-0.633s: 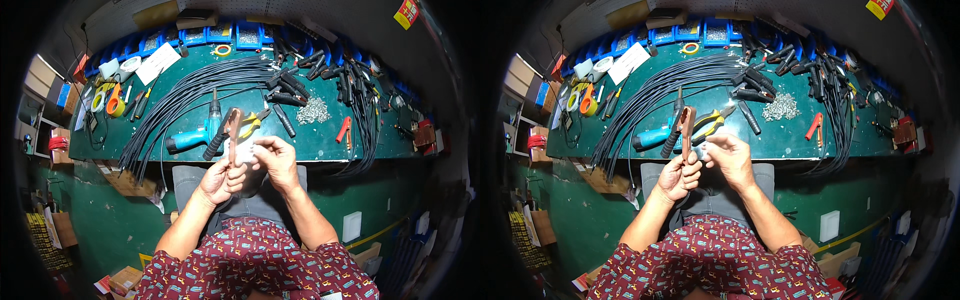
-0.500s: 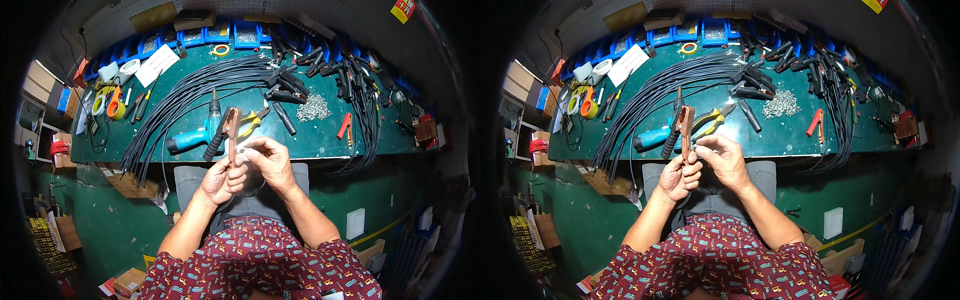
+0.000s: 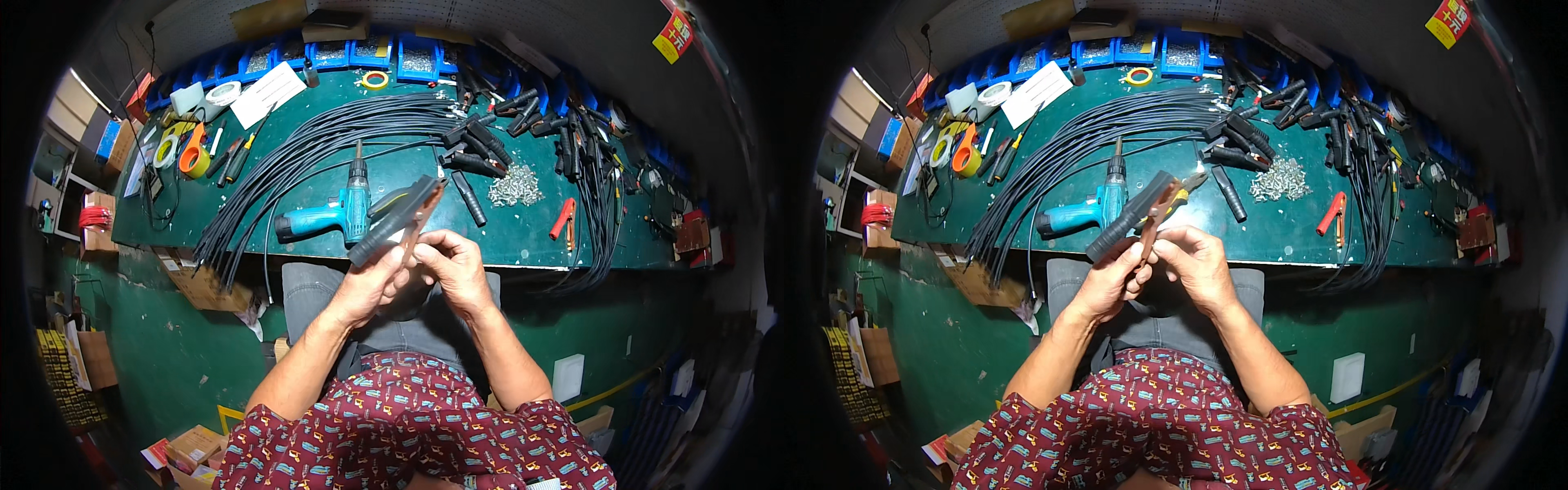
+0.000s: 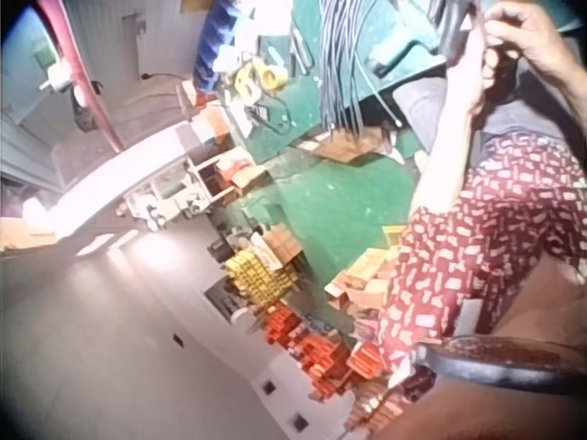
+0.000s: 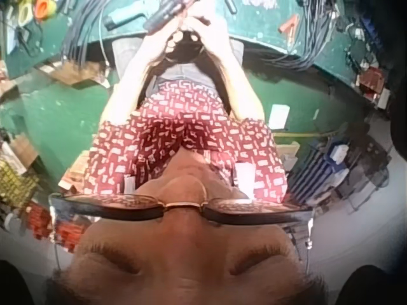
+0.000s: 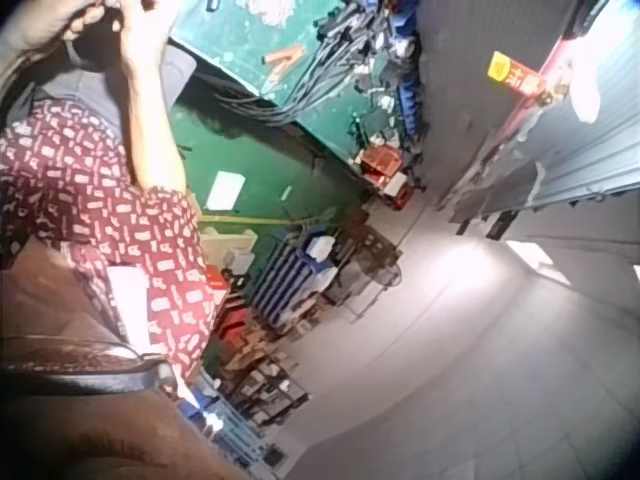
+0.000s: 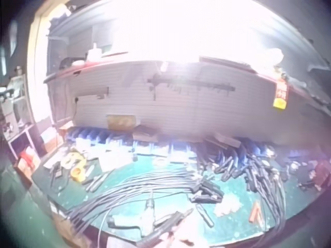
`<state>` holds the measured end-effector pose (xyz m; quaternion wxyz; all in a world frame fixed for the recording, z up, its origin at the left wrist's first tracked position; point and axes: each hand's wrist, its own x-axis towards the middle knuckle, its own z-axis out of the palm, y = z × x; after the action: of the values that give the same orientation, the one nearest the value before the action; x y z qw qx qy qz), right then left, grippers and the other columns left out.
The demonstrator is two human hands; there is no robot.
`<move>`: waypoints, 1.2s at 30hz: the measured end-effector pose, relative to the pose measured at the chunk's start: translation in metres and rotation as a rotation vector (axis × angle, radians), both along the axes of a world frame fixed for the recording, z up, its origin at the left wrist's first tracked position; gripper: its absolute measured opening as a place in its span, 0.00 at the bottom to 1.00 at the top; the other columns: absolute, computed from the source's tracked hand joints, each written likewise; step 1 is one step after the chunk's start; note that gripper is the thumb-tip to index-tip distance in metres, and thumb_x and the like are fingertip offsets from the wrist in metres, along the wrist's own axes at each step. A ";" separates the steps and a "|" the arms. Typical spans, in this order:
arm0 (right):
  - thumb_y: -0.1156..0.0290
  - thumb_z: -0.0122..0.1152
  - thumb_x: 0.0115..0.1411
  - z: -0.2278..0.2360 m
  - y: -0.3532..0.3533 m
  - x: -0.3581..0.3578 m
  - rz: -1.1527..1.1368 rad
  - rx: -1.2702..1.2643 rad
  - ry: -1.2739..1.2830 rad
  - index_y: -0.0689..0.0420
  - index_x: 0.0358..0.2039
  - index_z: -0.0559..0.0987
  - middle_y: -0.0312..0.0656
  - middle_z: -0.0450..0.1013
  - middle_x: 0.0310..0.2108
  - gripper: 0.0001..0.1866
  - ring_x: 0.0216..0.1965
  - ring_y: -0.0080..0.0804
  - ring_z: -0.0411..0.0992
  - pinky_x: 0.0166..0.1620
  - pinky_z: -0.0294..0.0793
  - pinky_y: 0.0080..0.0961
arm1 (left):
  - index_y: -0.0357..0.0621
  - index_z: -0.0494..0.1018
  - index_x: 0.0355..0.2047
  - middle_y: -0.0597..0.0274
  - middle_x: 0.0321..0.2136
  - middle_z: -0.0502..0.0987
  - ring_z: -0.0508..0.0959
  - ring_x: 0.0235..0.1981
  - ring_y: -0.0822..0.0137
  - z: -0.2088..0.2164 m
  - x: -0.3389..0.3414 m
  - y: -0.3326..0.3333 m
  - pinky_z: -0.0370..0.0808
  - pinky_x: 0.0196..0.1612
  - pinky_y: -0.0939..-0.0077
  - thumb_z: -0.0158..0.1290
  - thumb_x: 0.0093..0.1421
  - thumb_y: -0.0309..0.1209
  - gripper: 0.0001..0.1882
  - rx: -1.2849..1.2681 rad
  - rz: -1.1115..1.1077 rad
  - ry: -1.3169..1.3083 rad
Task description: The person assembles black cables by stripping ends with pliers, inserting metal connectors, and crimping them using a power drill. They repeat this process for multiple cables, placing finished units on the workbench.
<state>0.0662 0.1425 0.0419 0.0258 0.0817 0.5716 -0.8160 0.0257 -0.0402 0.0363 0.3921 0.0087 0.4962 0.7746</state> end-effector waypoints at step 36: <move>0.73 0.71 0.62 -0.025 -0.017 0.024 -0.148 -0.198 0.192 0.64 0.39 0.78 0.44 0.80 0.34 0.10 0.32 0.26 0.79 0.37 0.84 0.26 | 0.49 0.67 0.63 0.72 0.27 0.77 0.69 0.19 0.84 0.043 0.005 -0.014 0.65 0.20 0.88 0.57 0.70 0.36 0.24 -0.022 -0.137 0.086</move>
<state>0.0902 0.1251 0.0165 -0.0811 0.0420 0.4806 -0.8722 0.0311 -0.0538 0.0796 0.4227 0.0719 0.5192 0.7393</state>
